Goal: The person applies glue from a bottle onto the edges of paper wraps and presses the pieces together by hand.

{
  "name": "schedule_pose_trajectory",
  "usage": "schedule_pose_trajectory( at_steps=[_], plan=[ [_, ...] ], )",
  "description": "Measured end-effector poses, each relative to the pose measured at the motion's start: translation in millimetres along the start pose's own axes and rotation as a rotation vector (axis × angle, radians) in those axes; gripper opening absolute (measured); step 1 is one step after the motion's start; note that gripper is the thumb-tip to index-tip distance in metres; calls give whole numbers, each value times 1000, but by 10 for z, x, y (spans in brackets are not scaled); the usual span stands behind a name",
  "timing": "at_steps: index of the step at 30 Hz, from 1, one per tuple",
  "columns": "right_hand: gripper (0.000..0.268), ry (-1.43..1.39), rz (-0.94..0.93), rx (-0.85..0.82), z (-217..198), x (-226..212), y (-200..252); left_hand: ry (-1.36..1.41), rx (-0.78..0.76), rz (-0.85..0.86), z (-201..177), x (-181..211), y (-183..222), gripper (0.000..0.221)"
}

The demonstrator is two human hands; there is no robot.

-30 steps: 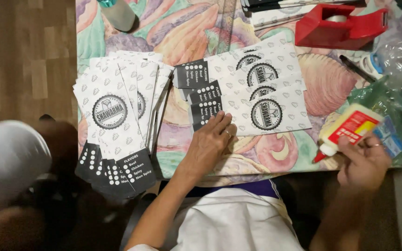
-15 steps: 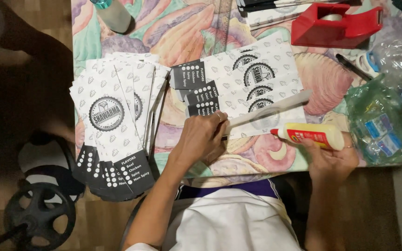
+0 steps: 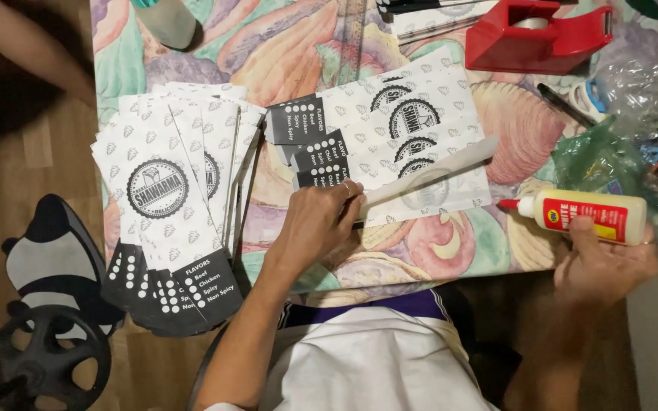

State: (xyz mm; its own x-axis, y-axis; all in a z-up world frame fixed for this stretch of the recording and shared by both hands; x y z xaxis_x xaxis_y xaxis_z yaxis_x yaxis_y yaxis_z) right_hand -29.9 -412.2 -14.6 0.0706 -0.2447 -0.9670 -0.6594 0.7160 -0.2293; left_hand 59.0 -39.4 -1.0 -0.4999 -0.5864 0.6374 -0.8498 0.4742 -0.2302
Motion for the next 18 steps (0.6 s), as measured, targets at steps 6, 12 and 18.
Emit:
schedule_pose_trajectory(
  at_steps=[6, 12, 18],
  plan=[
    [33, -114, 73, -73, 12, 159, -8, -9, 8, 2, 0, 3, 2, 13],
    [40, -74, 25, -136, 136, 254, 52, 9, 27, -8, -32, 3, -15, 13],
    [41, -173, 39, -234, 485, 238, 339, 106, -43, -159, -79, -73, -83, 24]
  ],
)
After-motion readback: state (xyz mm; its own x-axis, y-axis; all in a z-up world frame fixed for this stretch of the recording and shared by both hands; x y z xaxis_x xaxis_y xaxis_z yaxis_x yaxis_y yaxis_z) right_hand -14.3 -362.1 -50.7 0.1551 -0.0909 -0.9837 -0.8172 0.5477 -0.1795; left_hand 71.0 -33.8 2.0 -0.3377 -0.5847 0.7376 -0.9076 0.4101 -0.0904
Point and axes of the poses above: each hand's wrist, its own y-axis away from the middle knuckle, its own z-axis out of the palm, x = y × z, the point moved 3 cm from there along -y, towards the middle knuckle, and after that the axes turned 5 degrees about z, right-handed, at the moved point
